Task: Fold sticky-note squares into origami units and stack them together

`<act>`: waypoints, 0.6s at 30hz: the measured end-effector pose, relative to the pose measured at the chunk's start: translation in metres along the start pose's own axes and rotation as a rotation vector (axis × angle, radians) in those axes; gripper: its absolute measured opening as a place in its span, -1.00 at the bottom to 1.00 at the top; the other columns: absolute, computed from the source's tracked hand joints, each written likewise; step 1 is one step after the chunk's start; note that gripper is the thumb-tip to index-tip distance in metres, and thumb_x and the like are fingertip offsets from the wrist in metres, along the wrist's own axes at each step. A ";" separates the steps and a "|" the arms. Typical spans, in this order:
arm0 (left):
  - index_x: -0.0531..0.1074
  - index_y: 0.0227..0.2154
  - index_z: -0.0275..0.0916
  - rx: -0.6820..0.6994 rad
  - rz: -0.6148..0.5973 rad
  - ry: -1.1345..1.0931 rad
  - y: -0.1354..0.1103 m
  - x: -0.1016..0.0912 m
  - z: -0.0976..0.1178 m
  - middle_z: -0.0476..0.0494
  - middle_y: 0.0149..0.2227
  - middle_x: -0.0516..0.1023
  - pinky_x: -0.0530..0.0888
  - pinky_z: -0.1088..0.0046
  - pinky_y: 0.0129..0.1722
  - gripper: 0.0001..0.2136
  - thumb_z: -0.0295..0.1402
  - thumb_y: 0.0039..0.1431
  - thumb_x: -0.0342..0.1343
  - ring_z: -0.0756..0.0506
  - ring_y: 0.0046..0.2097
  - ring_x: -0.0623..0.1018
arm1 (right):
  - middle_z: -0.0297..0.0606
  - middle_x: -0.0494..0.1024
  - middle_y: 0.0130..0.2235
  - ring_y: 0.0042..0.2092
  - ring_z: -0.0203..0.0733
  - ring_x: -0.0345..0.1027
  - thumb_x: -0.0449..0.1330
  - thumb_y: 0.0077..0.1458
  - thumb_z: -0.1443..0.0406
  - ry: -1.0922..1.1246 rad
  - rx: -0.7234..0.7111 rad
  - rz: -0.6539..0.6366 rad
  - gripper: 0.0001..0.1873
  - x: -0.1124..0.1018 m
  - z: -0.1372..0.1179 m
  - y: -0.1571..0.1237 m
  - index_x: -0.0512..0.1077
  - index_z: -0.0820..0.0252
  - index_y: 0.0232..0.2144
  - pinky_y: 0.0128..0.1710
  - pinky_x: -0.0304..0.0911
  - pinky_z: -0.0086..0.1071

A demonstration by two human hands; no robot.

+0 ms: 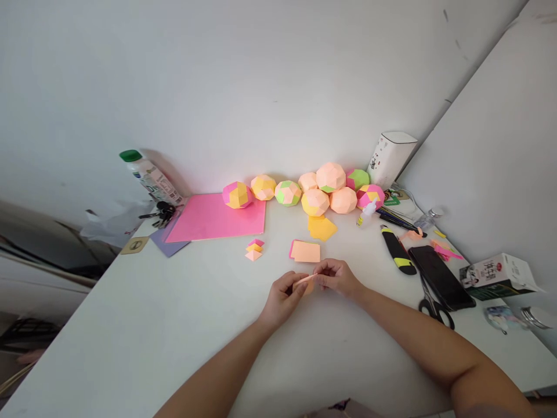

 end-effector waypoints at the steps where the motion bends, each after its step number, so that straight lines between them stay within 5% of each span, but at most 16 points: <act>1: 0.48 -0.23 -0.18 0.001 -0.001 0.000 0.000 0.000 0.000 -0.06 -0.42 0.38 0.33 0.48 -0.36 -0.76 -0.22 0.17 -0.01 -0.01 -0.38 0.36 | -0.40 0.41 -0.56 -0.56 -0.40 0.25 0.34 -0.17 0.25 0.000 -0.001 -0.002 -0.78 0.000 0.000 0.000 0.40 0.24 -0.50 -0.55 0.22 -0.48; 18: 0.48 -0.24 -0.19 -0.032 -0.007 -0.041 0.000 0.000 0.000 -0.07 -0.37 0.43 0.34 0.48 -0.34 -0.77 -0.21 0.15 0.01 -0.02 -0.35 0.39 | -0.38 0.40 -0.56 -0.55 -0.39 0.23 0.32 -0.14 0.24 0.024 -0.047 -0.014 -0.81 -0.001 0.001 -0.001 0.43 0.24 -0.51 -0.55 0.22 -0.48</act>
Point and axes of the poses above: each hand's wrist, its own y-axis towards the middle knuckle, its own x-axis out of the palm, z = x × y, the point moved 2 cm from there along y, towards the middle knuckle
